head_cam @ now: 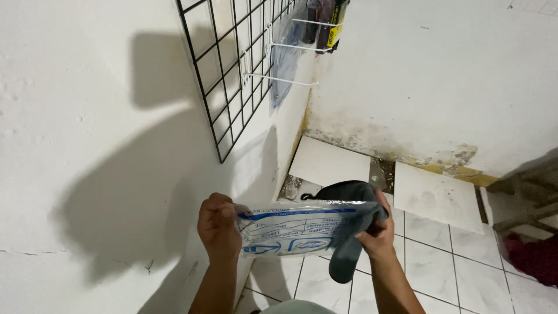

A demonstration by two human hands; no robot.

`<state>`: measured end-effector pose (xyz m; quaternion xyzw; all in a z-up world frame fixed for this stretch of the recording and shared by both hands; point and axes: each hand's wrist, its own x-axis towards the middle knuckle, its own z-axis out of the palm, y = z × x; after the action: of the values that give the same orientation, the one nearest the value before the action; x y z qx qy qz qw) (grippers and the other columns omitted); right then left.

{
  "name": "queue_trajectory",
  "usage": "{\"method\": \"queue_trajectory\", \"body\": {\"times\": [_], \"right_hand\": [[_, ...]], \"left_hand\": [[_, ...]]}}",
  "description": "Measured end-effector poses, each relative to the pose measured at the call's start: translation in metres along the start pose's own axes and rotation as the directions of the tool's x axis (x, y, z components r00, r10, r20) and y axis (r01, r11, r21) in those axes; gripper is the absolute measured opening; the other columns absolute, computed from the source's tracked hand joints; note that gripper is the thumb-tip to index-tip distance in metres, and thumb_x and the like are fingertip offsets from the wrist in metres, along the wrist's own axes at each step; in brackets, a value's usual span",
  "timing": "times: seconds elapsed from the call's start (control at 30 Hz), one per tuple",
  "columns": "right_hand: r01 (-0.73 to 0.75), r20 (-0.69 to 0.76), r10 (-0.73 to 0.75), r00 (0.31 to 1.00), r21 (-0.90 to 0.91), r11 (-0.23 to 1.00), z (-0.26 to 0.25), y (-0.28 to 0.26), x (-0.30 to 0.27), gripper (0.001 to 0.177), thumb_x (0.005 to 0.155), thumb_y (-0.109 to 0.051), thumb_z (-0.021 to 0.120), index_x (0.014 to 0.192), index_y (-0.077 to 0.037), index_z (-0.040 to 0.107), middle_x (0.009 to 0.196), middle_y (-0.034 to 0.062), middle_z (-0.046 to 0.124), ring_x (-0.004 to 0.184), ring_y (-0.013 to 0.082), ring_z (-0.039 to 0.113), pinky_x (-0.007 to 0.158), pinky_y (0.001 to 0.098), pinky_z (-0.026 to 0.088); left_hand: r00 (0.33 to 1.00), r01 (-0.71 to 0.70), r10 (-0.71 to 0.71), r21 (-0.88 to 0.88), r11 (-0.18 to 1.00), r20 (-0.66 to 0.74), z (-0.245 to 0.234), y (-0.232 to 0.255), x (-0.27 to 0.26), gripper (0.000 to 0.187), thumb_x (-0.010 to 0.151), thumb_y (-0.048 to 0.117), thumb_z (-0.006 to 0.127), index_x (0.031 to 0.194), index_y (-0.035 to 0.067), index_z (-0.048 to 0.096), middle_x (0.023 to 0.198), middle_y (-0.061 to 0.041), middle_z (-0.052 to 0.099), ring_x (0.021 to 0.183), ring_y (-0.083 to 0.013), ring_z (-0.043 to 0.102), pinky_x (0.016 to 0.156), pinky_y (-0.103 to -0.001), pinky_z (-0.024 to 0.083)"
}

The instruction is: The person cleans a plastic-wrapped clutch cable and a scooter belt using a yellow and gray cloth. They wipe the items thoroughly and then hang them on a wall-mounted wire rack.

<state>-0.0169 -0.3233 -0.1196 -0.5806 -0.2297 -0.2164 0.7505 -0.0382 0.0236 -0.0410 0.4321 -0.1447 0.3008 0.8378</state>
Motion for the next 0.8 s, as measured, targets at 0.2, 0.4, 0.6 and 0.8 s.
{"method": "queue_trajectory", "body": {"times": [0.2, 0.4, 0.6, 0.8], "right_hand": [[-0.328, -0.068, 0.328, 0.942, 0.017, 0.945, 0.011, -0.01, -0.002, 0.045, 0.077, 0.02, 0.068, 0.12, 0.007, 0.067, 0.093, 0.0152, 0.076, 0.073, 0.0186, 0.068, 0.071, 0.0257, 0.054], [-0.444, -0.015, 0.449, 0.893, -0.177, 0.878, 0.03, -0.049, 0.014, 0.031, 0.077, 0.017, 0.073, 0.105, 0.005, 0.07, 0.087, 0.0121, 0.077, 0.07, 0.0182, 0.067, 0.068, 0.0291, 0.054], [-0.35, 0.167, 0.409, 0.897, -0.296, 0.889, 0.067, -0.063, 0.02, 0.041, 0.077, 0.019, 0.068, 0.114, 0.003, 0.07, 0.088, 0.008, 0.076, 0.076, 0.0157, 0.068, 0.071, 0.0252, 0.053], [-0.399, 0.169, 0.446, 0.879, -0.252, 0.882, 0.055, -0.047, 0.012, 0.05, 0.076, 0.016, 0.069, 0.124, 0.004, 0.066, 0.098, 0.0113, 0.076, 0.082, 0.0179, 0.067, 0.077, 0.0283, 0.054]], "left_hand": [[0.991, 0.125, -0.13, 0.279, 0.952, 0.0, 0.002, 0.003, -0.006, 0.007, 0.103, 0.011, 0.059, 0.108, 0.007, 0.058, 0.093, -0.003, 0.058, 0.079, -0.0098, 0.052, 0.076, -0.024, 0.048], [0.969, -0.048, -0.153, 0.753, 0.657, 0.195, 0.023, 0.03, 0.008, 0.056, 0.094, 0.024, 0.064, 0.141, 0.004, 0.042, 0.143, -0.02, 0.049, 0.136, -0.0362, 0.049, 0.118, -0.053, 0.036], [0.799, -0.438, -0.195, 0.772, 0.46, 0.569, 0.079, 0.029, 0.001, 0.05, 0.092, 0.046, 0.065, 0.128, 0.012, 0.064, 0.135, -0.008, 0.063, 0.146, -0.0391, 0.037, 0.112, -0.081, 0.003], [0.8, -0.427, -0.131, 0.709, 0.561, 0.586, 0.084, 0.018, 0.01, 0.008, 0.088, 0.021, 0.076, 0.086, 0.014, 0.074, 0.082, -0.001, 0.073, 0.104, -0.0221, 0.068, 0.118, -0.071, 0.02]]}}
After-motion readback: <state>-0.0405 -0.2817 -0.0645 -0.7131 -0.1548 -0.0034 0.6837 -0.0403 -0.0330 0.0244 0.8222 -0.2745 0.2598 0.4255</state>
